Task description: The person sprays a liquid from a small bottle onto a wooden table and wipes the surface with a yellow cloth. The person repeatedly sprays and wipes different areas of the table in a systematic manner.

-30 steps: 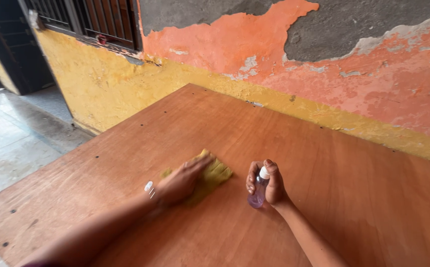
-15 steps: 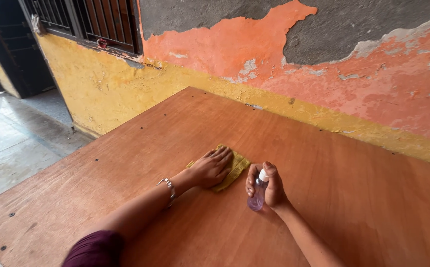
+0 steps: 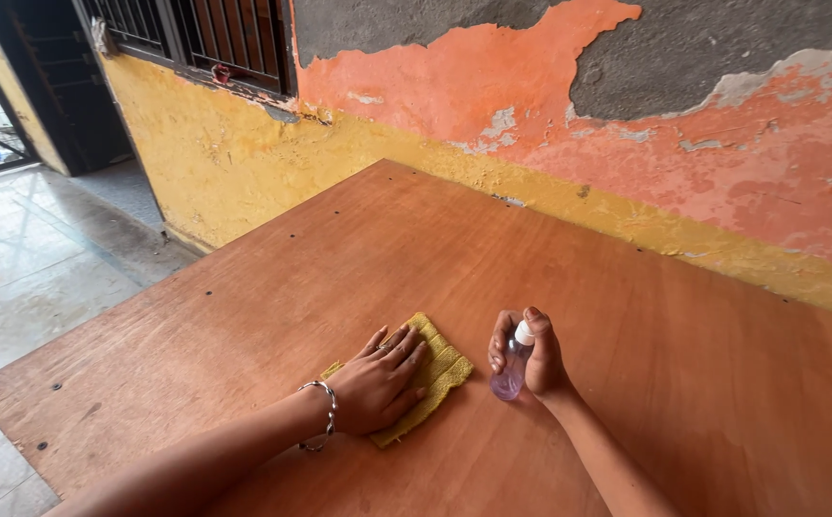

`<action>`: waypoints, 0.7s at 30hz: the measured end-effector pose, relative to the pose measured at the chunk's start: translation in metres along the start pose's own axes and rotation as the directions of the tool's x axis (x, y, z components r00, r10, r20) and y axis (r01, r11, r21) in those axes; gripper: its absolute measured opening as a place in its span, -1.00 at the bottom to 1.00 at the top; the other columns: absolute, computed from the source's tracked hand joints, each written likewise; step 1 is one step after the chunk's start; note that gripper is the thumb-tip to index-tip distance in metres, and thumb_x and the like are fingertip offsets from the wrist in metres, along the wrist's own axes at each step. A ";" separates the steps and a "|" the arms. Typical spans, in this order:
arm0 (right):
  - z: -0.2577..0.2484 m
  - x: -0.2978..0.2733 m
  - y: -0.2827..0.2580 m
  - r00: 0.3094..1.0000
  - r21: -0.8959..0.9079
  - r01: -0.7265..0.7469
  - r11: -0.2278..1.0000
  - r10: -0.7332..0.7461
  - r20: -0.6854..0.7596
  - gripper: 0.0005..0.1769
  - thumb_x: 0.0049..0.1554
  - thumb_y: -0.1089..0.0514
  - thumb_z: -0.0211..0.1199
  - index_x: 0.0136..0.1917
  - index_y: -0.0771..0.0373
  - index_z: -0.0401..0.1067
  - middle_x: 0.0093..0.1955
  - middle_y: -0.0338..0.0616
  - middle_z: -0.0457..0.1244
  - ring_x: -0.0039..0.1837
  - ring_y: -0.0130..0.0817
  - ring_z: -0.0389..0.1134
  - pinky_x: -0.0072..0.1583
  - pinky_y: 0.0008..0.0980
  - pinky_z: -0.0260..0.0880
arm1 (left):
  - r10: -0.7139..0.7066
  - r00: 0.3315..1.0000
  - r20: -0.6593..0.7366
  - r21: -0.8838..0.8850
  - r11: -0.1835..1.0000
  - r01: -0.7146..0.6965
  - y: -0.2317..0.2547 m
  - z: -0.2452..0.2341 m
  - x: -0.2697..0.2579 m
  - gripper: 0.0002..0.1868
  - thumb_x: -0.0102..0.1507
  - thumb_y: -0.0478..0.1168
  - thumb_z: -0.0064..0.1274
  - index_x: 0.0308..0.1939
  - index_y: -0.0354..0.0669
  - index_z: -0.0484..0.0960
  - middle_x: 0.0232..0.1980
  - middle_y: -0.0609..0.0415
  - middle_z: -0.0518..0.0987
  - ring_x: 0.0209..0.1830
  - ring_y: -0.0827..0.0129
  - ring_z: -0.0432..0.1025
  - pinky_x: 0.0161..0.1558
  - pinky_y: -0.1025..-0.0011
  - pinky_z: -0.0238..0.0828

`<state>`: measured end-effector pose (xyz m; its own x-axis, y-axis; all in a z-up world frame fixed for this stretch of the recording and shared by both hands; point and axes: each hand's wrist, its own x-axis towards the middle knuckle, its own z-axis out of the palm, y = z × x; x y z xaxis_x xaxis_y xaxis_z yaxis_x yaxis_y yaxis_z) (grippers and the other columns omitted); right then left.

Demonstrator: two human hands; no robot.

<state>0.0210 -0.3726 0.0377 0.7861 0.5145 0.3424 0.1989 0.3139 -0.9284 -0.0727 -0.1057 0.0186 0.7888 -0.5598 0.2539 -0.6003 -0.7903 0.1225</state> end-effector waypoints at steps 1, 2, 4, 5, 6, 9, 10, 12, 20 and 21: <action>0.000 0.000 0.001 1.000 -0.005 0.002 1.000 -0.002 0.005 -0.27 0.16 -0.45 -0.09 -0.40 0.25 0.25 -0.54 -0.13 0.15 -0.42 -0.32 0.22 -0.29 -0.34 0.30 | -0.013 1.000 0.005 0.006 1.000 0.013 0.002 -0.002 0.001 -0.22 0.44 0.10 -0.28 0.50 -0.52 0.07 0.55 -0.51 0.00 0.62 -0.26 -0.17 0.51 -0.11 -0.42; 0.000 0.000 0.002 1.000 -0.009 0.004 1.000 -0.003 0.009 -0.27 0.16 -0.45 -0.09 -0.40 0.25 0.25 -0.54 -0.13 0.15 -0.42 -0.33 0.23 -0.29 -0.34 0.30 | -0.023 1.000 0.018 0.027 0.999 0.022 0.002 -0.004 0.004 -0.23 0.43 0.10 -0.28 0.49 -0.50 0.09 0.55 -0.46 0.05 0.63 -0.22 -0.14 0.55 -0.11 -0.44; -0.001 -0.001 0.003 1.000 -0.010 0.008 1.000 -0.007 0.018 -0.27 0.16 -0.45 -0.08 -0.40 0.25 0.26 -0.55 -0.12 0.15 -0.42 -0.32 0.23 -0.29 -0.34 0.29 | -0.035 0.999 0.039 0.064 0.997 0.033 0.002 -0.004 0.018 -0.25 0.41 0.10 -0.28 0.47 -0.46 0.14 0.55 -0.35 0.14 0.67 -0.12 -0.10 0.62 -0.10 -0.47; -0.001 0.000 0.002 1.000 -0.002 0.014 1.000 -0.014 0.023 -0.26 0.16 -0.46 -0.07 -0.39 0.26 0.26 -0.55 -0.12 0.15 -0.42 -0.32 0.23 -0.28 -0.34 0.29 | -0.014 0.999 0.040 0.043 0.999 0.013 0.001 -0.005 0.025 -0.27 0.41 0.10 -0.29 0.47 -0.45 0.15 0.56 -0.34 0.15 0.68 -0.14 -0.11 0.62 -0.11 -0.47; -0.002 0.000 0.002 0.999 0.006 0.021 1.000 -0.021 0.027 -0.26 0.17 -0.46 -0.06 -0.39 0.26 0.26 -0.55 -0.12 0.15 -0.43 -0.31 0.23 -0.28 -0.34 0.29 | 0.006 0.999 0.040 0.022 1.000 -0.007 0.000 -0.006 0.032 -0.28 0.42 0.09 -0.30 0.47 -0.44 0.16 0.56 -0.34 0.15 0.68 -0.15 -0.12 0.62 -0.13 -0.47; -0.002 0.003 0.001 0.998 -0.002 0.037 0.999 -0.037 0.042 -0.25 0.15 -0.47 -0.05 -0.39 0.27 0.27 -0.55 -0.13 0.16 -0.43 -0.33 0.24 -0.31 -0.33 0.28 | -0.034 0.997 0.062 -0.036 0.999 0.036 0.001 -0.009 0.040 -0.25 0.39 0.11 -0.29 0.50 -0.36 0.11 0.61 -0.30 0.04 0.65 -0.23 -0.25 0.51 -0.18 -0.48; -0.002 0.004 0.001 0.998 -0.008 0.044 0.999 -0.043 0.035 -0.24 0.16 -0.47 -0.06 -0.39 0.26 0.27 -0.55 -0.13 0.16 -0.43 -0.33 0.24 -0.31 -0.34 0.28 | -0.064 0.995 0.074 -0.052 0.996 0.068 0.001 -0.011 0.039 -0.23 0.37 0.12 -0.28 0.52 -0.33 0.08 0.63 -0.28 -0.02 0.64 -0.25 -0.31 0.45 -0.20 -0.49; 0.001 0.000 0.006 0.999 -0.013 0.047 0.999 -0.047 0.015 -0.23 0.18 -0.48 -0.09 -0.39 0.26 0.27 -0.55 -0.13 0.16 -0.44 -0.34 0.23 -0.30 -0.36 0.29 | -0.158 0.985 0.073 -0.015 0.987 0.159 0.003 -0.013 0.027 -0.15 0.38 0.19 -0.25 0.52 -0.41 0.04 0.60 -0.36 -0.05 0.63 -0.28 -0.29 0.52 -0.10 -0.40; -0.003 -0.003 0.009 0.997 0.047 0.066 0.997 -0.068 0.045 -0.29 0.20 -0.38 -0.04 -0.39 0.30 0.28 -0.53 -0.10 0.17 -0.42 -0.34 0.23 -0.30 -0.35 0.29 | -0.192 0.966 0.175 0.083 0.980 0.180 -0.007 -0.002 -0.036 -0.25 0.39 0.21 -0.34 0.57 -0.04 0.02 0.68 0.01 -0.09 0.68 -0.04 -0.29 0.48 -0.24 -0.54; -0.003 -0.002 0.009 0.996 0.036 0.071 0.997 -0.073 0.048 -0.30 0.19 -0.37 -0.04 -0.39 0.30 0.28 -0.52 -0.11 0.17 -0.42 -0.33 0.23 -0.30 -0.35 0.29 | -0.178 0.957 0.229 0.143 0.979 0.148 -0.021 0.000 -0.030 -0.34 0.40 0.20 -0.36 0.54 0.10 0.10 0.71 0.09 -0.09 0.69 -0.04 -0.32 0.50 -0.21 -0.51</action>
<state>0.0228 -0.3727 0.0279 0.7405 0.5283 0.4155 0.2331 0.3780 -0.8960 -0.0835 -0.0724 0.0086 0.8920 -0.4520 0.0015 -0.4519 -0.8918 0.0198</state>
